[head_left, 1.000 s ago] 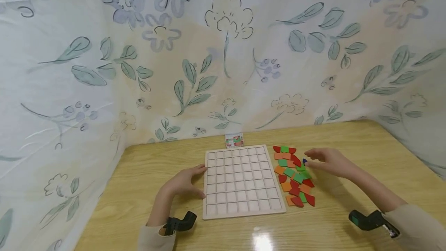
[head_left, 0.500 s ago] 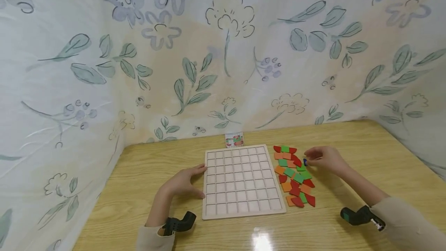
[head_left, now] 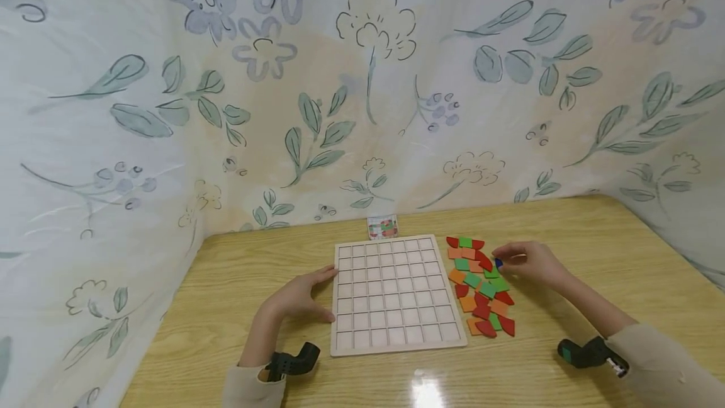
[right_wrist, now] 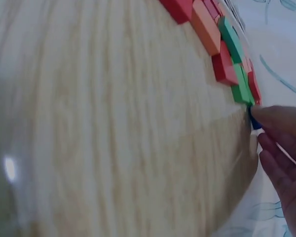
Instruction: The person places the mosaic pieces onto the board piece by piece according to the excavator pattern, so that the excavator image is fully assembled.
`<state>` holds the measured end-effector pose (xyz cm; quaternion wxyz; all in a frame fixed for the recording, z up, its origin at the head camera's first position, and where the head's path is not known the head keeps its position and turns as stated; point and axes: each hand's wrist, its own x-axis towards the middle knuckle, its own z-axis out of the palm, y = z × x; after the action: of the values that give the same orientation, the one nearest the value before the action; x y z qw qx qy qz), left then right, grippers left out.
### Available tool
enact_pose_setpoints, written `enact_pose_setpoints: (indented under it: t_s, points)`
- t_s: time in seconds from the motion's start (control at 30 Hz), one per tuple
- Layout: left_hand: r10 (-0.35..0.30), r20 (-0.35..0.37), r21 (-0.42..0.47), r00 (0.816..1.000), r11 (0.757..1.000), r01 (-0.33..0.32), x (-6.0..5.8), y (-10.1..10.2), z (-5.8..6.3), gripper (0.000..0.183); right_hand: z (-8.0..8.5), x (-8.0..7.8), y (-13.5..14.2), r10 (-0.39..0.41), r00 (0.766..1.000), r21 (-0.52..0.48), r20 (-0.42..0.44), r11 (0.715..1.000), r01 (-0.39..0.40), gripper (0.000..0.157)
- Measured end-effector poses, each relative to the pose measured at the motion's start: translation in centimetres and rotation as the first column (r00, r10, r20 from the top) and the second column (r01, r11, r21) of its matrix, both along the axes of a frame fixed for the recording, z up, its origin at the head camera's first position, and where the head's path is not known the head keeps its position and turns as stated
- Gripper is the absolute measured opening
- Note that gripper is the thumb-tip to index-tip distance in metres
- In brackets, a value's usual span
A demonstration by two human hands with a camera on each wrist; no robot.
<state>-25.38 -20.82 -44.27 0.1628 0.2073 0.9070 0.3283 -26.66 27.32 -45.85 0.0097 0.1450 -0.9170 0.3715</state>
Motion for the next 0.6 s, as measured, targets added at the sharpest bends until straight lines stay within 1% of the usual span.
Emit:
enact_pose_setpoints:
  t_s: [0.1,0.33,0.47,0.53,0.6]
  points:
    - [0.003,0.005,0.005,1.000,1.000,-0.003,0.0,0.0,0.0,0.092,-0.2,-0.1,0.2,0.017,1.000,0.003,-0.004,1.000,-0.017,0.027]
    - [-0.018,0.007,0.001,1.000,1.000,0.018,0.0,0.0,0.0,0.093,-0.4,-0.2,0.7,0.045,0.999,0.014,-0.013,0.999,-0.045,0.026]
    - [-0.023,0.010,0.011,1.000,1.000,0.023,0.0,-0.1,0.1,0.093,-0.7,-0.3,0.9,0.032,0.999,0.024,-0.013,0.999,-0.031,0.027]
    - [-0.026,0.013,0.015,1.000,1.000,0.025,0.0,-0.2,0.1,0.093,-0.8,-0.3,1.1,0.019,1.000,0.005,0.000,1.000,-0.019,0.030]
    - [-0.031,0.016,0.015,0.999,0.999,0.031,0.0,-0.3,0.1,0.092,-1.0,-0.2,1.4,0.008,1.000,-0.038,0.021,0.999,-0.007,0.033]
